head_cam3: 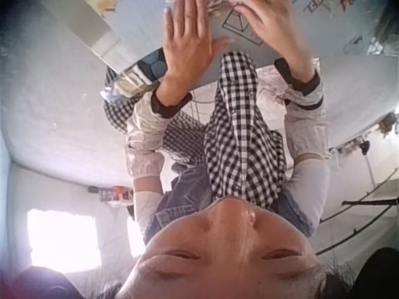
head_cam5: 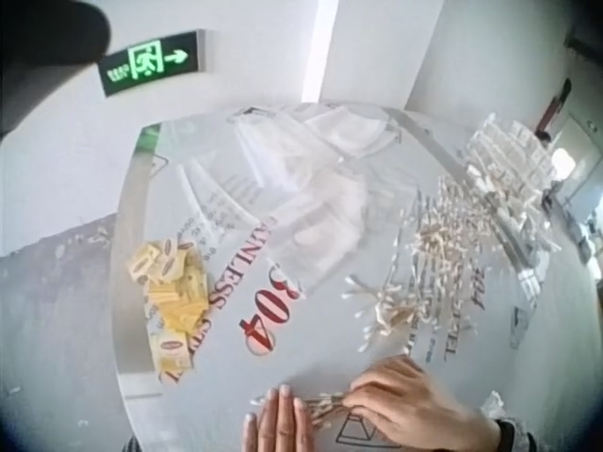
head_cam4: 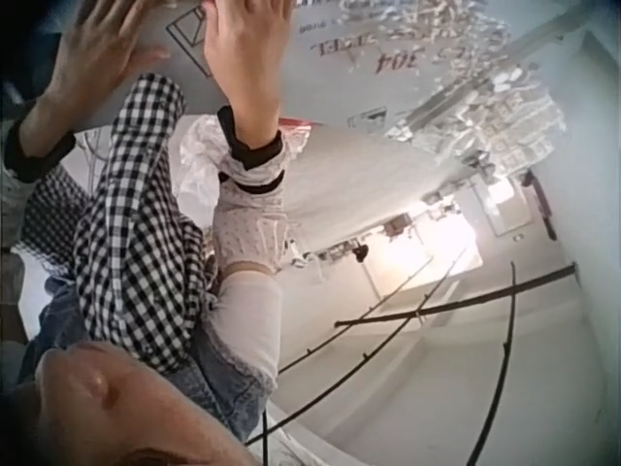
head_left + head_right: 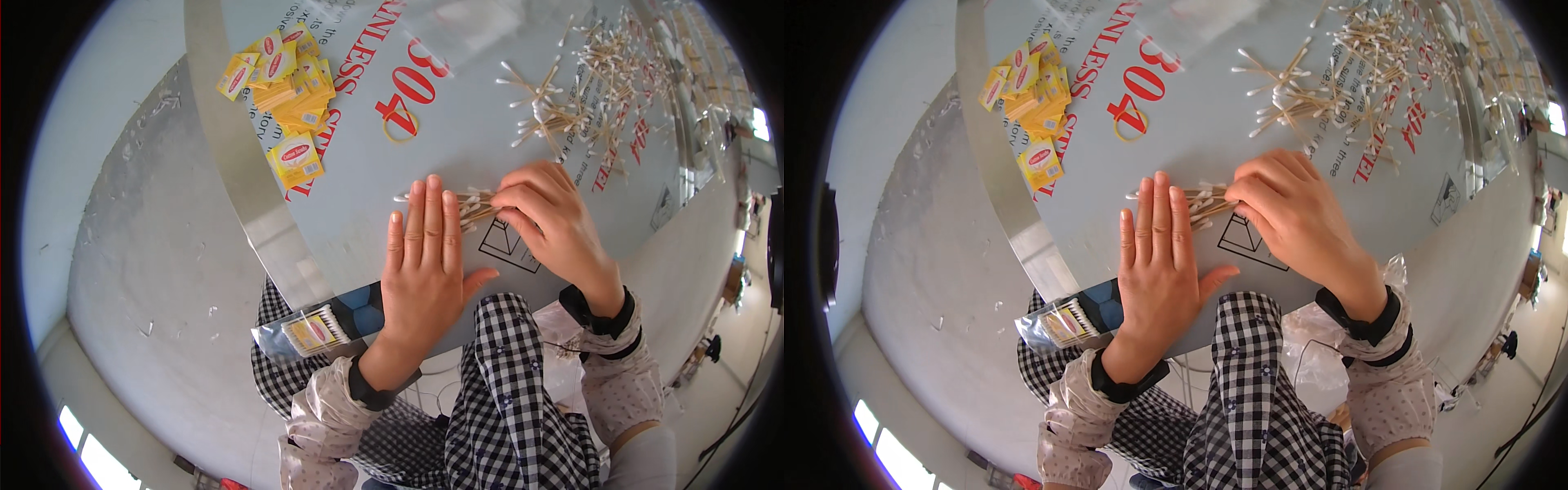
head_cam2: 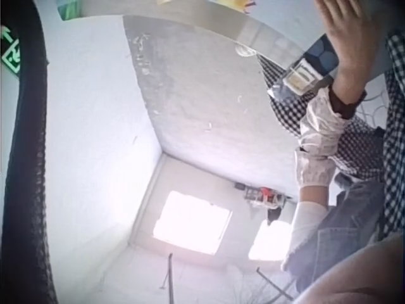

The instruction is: Manually organizing cotton swabs into neat rows and placing them into plastic packaging.

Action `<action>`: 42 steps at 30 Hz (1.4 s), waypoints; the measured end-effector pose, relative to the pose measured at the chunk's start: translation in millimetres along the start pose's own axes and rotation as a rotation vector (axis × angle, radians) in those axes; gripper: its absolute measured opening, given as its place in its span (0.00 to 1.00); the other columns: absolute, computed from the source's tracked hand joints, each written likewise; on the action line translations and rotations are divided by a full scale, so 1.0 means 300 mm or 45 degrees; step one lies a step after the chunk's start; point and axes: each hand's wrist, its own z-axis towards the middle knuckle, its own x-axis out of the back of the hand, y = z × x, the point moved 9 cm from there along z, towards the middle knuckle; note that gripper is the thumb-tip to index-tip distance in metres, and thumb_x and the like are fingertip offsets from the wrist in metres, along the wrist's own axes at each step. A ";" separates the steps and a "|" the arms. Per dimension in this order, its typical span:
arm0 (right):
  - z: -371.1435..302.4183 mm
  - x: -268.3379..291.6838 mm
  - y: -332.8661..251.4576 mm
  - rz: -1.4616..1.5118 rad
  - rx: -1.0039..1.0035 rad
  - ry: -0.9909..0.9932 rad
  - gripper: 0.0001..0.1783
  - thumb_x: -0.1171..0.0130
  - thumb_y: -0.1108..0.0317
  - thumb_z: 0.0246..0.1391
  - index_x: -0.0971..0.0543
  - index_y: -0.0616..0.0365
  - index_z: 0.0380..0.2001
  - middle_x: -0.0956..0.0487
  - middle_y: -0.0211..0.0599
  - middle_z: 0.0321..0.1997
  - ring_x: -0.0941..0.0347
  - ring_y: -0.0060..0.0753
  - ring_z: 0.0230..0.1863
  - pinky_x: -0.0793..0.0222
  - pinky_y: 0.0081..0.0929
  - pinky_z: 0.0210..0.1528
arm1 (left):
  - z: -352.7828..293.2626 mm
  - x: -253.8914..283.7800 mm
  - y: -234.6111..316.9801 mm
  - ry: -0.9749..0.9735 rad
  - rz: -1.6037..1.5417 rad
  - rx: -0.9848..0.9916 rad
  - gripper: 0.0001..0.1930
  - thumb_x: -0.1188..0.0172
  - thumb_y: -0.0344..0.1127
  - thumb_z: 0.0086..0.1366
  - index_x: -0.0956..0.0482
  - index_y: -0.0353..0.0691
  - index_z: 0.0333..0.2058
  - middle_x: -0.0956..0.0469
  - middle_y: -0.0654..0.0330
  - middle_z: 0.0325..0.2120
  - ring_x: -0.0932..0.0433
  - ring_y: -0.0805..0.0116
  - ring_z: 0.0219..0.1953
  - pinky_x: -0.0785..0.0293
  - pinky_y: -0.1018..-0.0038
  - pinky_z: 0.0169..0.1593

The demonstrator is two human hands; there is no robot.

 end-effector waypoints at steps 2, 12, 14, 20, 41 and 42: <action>-0.005 0.002 0.011 0.007 0.023 0.045 0.12 0.36 0.79 0.45 0.22 0.57 0.35 0.23 0.31 0.37 0.27 0.40 0.41 0.32 0.36 0.45 | -0.004 -0.004 -0.002 -0.001 0.019 0.004 0.54 0.48 0.68 0.61 0.48 0.23 0.68 0.47 0.39 0.70 0.49 0.44 0.74 0.53 0.48 0.72; -0.029 0.080 0.131 -0.125 -0.045 0.140 0.08 0.41 0.82 0.49 0.25 0.59 0.33 0.24 0.36 0.34 0.28 0.45 0.39 0.32 0.39 0.45 | -0.027 -0.008 -0.009 -0.003 0.121 0.046 0.52 0.48 0.66 0.63 0.48 0.25 0.69 0.46 0.41 0.70 0.49 0.47 0.74 0.55 0.49 0.73; -0.021 0.087 0.141 -0.146 -0.068 0.155 0.08 0.41 0.82 0.50 0.25 0.59 0.34 0.24 0.36 0.34 0.28 0.45 0.39 0.32 0.39 0.45 | -0.043 -0.012 -0.009 -0.026 0.197 0.049 0.47 0.50 0.63 0.67 0.46 0.26 0.68 0.44 0.43 0.70 0.47 0.48 0.73 0.53 0.49 0.72; 0.039 0.062 0.106 -0.162 0.003 0.243 0.10 0.41 0.81 0.51 0.24 0.59 0.36 0.23 0.37 0.35 0.28 0.46 0.40 0.30 0.39 0.46 | -0.096 -0.019 0.002 -0.035 0.191 0.032 0.38 0.54 0.56 0.72 0.41 0.28 0.67 0.41 0.44 0.69 0.44 0.48 0.72 0.51 0.49 0.72; 0.049 0.101 0.155 -0.237 -0.097 0.289 0.09 0.43 0.82 0.53 0.26 0.58 0.37 0.24 0.38 0.36 0.27 0.47 0.41 0.29 0.41 0.42 | -0.091 0.058 0.032 0.135 -0.044 -0.134 0.21 0.41 0.27 0.63 0.22 0.34 0.56 0.24 0.55 0.59 0.29 0.60 0.65 0.41 0.57 0.70; 0.063 0.078 0.127 -0.261 -0.007 0.264 0.10 0.43 0.82 0.50 0.25 0.58 0.36 0.24 0.37 0.35 0.27 0.45 0.40 0.29 0.39 0.41 | -0.092 0.057 0.041 0.115 -0.070 -0.180 0.22 0.41 0.26 0.61 0.22 0.34 0.55 0.24 0.55 0.59 0.29 0.60 0.65 0.41 0.57 0.69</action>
